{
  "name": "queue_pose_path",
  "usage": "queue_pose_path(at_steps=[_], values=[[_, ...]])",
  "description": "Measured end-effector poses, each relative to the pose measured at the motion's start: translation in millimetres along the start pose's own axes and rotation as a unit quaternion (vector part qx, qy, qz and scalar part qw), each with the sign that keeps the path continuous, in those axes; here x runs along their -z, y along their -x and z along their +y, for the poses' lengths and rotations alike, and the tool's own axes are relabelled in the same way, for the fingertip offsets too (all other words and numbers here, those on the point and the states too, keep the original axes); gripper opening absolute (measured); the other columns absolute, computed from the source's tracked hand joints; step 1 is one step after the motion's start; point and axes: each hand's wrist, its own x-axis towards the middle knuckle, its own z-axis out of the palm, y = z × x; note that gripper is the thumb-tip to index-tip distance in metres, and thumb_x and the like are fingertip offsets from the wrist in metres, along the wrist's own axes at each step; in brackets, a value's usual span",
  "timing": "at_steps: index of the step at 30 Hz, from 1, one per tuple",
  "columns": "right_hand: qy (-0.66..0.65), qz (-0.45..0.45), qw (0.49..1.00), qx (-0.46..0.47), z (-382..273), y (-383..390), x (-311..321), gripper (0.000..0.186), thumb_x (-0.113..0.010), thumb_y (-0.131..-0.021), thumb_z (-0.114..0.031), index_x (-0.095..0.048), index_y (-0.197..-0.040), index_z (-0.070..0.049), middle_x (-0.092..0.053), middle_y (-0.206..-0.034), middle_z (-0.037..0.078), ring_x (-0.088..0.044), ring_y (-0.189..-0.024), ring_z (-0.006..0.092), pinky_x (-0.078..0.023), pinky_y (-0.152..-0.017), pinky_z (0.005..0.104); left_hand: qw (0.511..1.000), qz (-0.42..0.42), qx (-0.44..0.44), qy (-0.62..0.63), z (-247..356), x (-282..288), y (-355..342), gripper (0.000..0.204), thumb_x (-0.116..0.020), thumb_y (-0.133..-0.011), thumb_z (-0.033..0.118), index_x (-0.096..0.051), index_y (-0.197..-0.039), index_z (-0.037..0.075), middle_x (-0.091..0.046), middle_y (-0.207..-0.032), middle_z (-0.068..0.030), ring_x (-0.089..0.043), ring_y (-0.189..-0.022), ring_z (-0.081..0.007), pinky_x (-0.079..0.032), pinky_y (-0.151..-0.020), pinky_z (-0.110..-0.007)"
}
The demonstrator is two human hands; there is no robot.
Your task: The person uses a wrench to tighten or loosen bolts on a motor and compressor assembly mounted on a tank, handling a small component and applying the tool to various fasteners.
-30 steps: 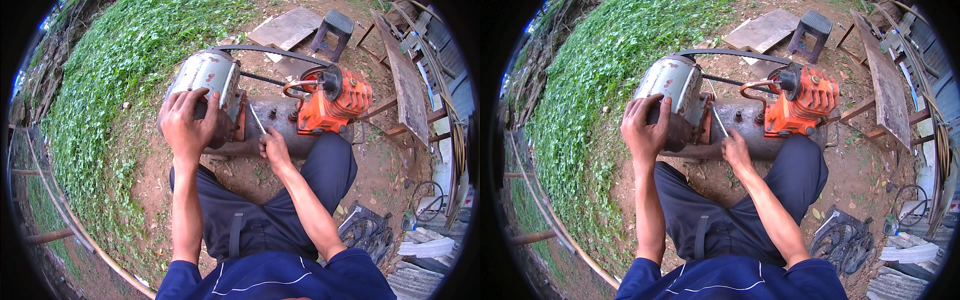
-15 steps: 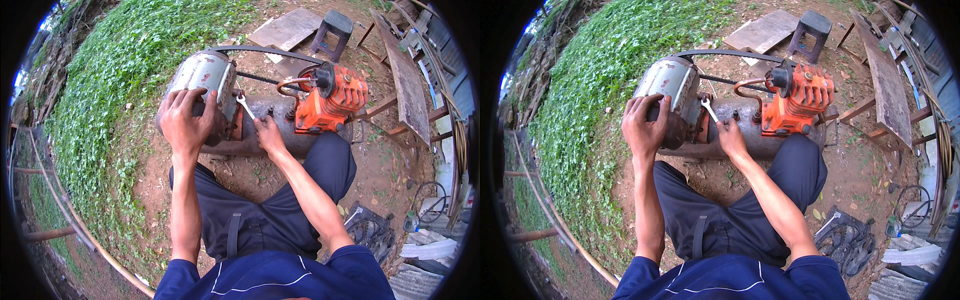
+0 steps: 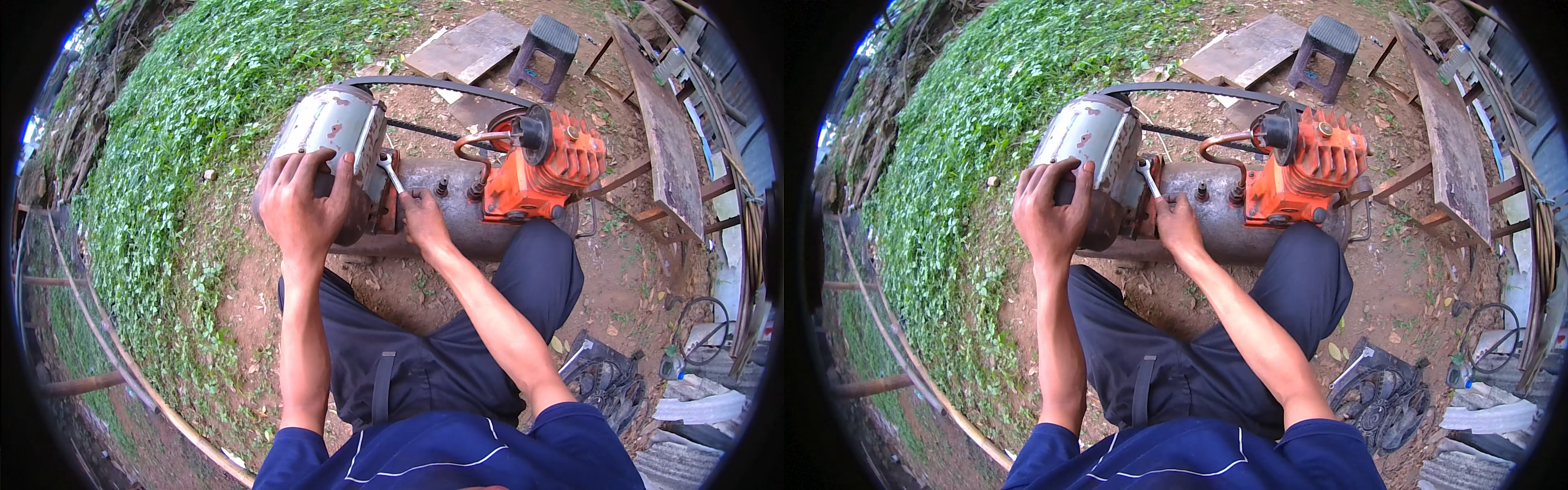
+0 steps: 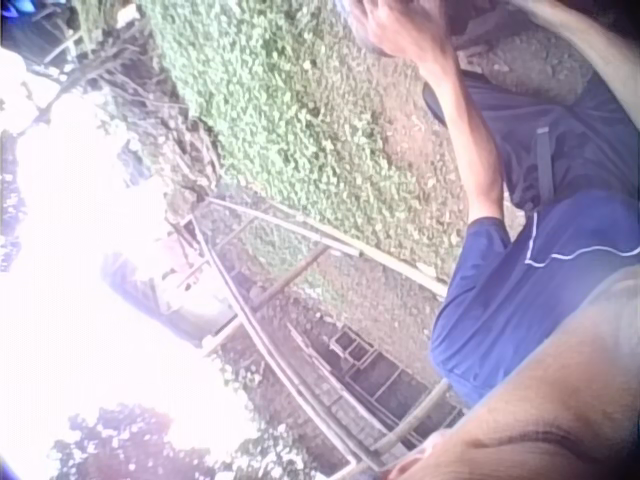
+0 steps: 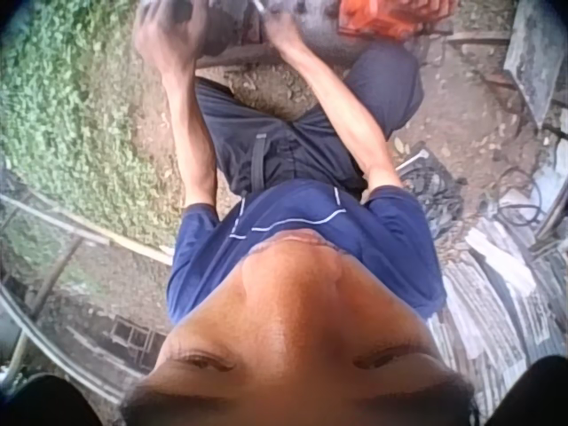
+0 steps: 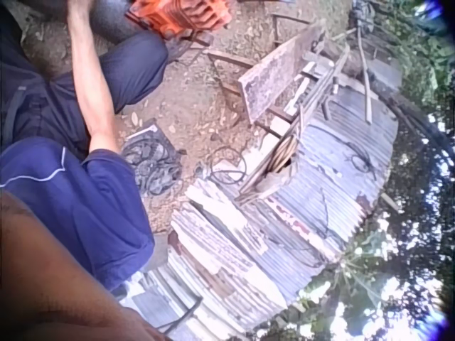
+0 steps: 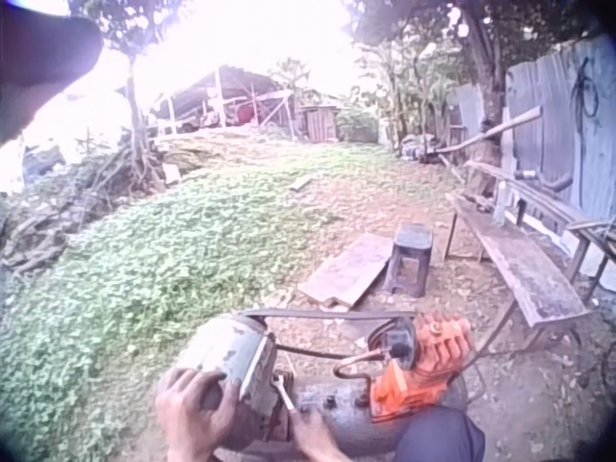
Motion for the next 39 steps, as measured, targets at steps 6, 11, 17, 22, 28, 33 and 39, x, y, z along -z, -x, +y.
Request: queue_pose_path(at_steps=[6,11,17,22,28,33,39], values=[[-0.104,-0.008,0.994,-0.033,-6,6,-28,0.025,-0.053,-0.101,-0.027,-0.043,-0.115,-0.008,-0.053,-0.072,0.004,-0.05,-0.054,0.0129,-0.036,-0.042,0.0289,1.0,0.002,-0.002,0.005,-3,1,0,0.015,-0.077,-0.08,0.021,-0.073,-0.085,0.007,-0.071,-0.083,-0.0077,-0.065,-0.081,-0.0259,-0.052,-0.074,-0.036],[0.151,0.105,0.967,0.174,12,-2,-10,0.033,-0.057,-0.097,-0.027,-0.049,-0.117,-0.002,-0.068,-0.086,0.024,-0.068,-0.072,0.0416,-0.051,-0.06,0.05,1.0,0.001,-0.006,0.006,-2,0,0,0.014,-0.077,-0.08,0.02,-0.073,-0.086,0.007,-0.071,-0.082,-0.0076,-0.065,-0.08,-0.0258,-0.052,-0.074,-0.036],[0.424,-0.056,0.887,0.173,-51,29,18,0.043,-0.063,-0.088,-0.016,-0.048,-0.128,-0.006,-0.067,-0.08,0.023,-0.068,-0.083,0.0419,-0.051,-0.067,0.0515,1.0,0.01,0.006,0.023,-4,1,1,0.013,-0.077,-0.081,0.018,-0.073,-0.084,0.006,-0.071,-0.083,-0.0079,-0.066,-0.081,-0.0251,-0.052,-0.074,-0.035],[0.546,0.014,0.789,0.281,-46,19,15,0.074,-0.069,-0.076,-0.015,-0.037,-0.141,0.0,-0.061,-0.114,0.021,-0.053,-0.12,0.0355,-0.043,-0.096,0.0486,0.994,0.068,-0.04,0.073,-10,1,8,0.013,-0.075,-0.081,0.011,-0.071,-0.092,0.005,-0.072,-0.089,-0.0079,-0.066,-0.082,-0.0247,-0.052,-0.076,-0.037],[0.404,0.154,0.85,0.301,-31,11,28,0.108,-0.078,-0.068,-0.03,-0.015,-0.149,0.005,-0.035,-0.141,0.031,-0.033,-0.135,0.0442,-0.027,-0.113,0.0509,0.949,-0.004,0.005,0.316,47,-20,116,0.016,-0.073,-0.075,0.005,-0.066,-0.088,0.004,-0.063,-0.075,-0.006,-0.062,-0.073,-0.0254,-0.051,-0.074,-0.035],[0.287,0.051,0.937,0.191,-28,8,36,0.122,-0.082,-0.064,-0.033,-0.006,-0.147,0.013,-0.029,-0.143,0.039,-0.032,-0.136,0.0491,-0.031,-0.114,0.0462,0.718,-0.082,0.499,0.478,65,-91,153,0.027,-0.054,-0.101,0.021,-0.058,-0.109,-0.004,-0.06,-0.102,-0.0076,-0.056,-0.096,-0.0117,-0.045,-0.085,-0.028],[0.223,0.08,0.947,0.217,-15,4,30,0.118,-0.08,-0.07,-0.03,-0.003,-0.146,0.016,-0.029,-0.142,0.041,-0.036,-0.133,0.0503,-0.033,-0.113,0.0464,0.761,-0.07,0.487,0.424,56,-136,141,0.047,-0.048,-0.102,0.021,-0.038,-0.137,-0.009,-0.054,-0.122,-0.0126,-0.052,-0.104,-0.0185,-0.04,-0.094,-0.031]])
